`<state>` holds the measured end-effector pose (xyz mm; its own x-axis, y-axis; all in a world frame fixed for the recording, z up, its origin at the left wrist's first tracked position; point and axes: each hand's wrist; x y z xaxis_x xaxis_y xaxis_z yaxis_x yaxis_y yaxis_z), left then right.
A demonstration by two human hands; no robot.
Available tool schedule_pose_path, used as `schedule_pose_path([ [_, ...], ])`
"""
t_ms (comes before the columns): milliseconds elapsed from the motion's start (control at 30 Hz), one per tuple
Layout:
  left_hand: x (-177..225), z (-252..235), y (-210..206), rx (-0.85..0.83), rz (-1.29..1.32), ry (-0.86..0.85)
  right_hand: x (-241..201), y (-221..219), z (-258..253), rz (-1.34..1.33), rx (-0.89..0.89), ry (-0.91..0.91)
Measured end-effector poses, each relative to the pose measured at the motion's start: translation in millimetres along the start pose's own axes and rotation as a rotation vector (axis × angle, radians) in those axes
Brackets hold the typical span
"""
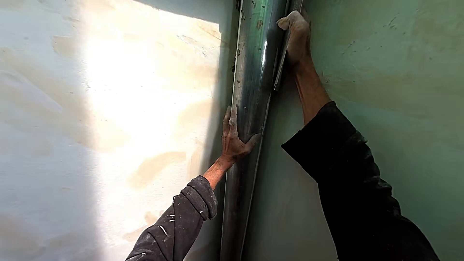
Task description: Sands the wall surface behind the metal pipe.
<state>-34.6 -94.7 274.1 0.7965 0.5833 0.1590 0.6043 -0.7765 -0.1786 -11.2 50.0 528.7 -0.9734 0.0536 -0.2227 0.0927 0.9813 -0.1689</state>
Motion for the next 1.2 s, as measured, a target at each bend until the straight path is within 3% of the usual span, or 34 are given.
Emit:
schedule_pose_path([
  [133,3,4,4,-0.038,-0.021,0.050,0,8,43,0.086,-0.041,-0.024],
  [300,0,-2,2,-0.003,0.004,0.027,-7,-4,-20,0.079,-0.013,-0.016],
  [433,4,0,1,-0.007,0.011,0.036,-8,18,42,0.113,-0.075,0.018],
  [600,0,-4,2,-0.003,-0.004,0.035,-8,-6,-18,0.055,-0.023,-0.016],
  [733,2,3,-2,-0.014,-0.017,0.031,1,19,46,0.081,-0.082,0.021],
  [867,-1,-3,0,-0.005,-0.031,0.005,-6,-2,-13,0.052,-0.044,-0.003],
  [933,0,1,6,-0.055,-0.020,0.011,-5,-6,-18,0.035,-0.028,-0.009],
  [1033,-4,11,11,-0.094,0.032,0.020,13,5,69,0.067,-0.058,0.036],
  [1133,-8,11,7,-0.068,0.071,0.010,35,37,219,0.105,-0.118,-0.119],
  [1200,-5,-1,-6,0.002,0.052,-0.012,50,56,283,0.129,-0.177,-0.159],
])
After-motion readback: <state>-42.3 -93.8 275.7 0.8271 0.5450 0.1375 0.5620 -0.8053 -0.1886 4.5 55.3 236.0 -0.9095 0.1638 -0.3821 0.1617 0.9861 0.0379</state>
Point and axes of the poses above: each hand's wrist, its own z-axis away from the middle knuckle, its own y-axis out of the back of the hand, x = y × z, and after that the axes turned 10 degrees about x, right-handed
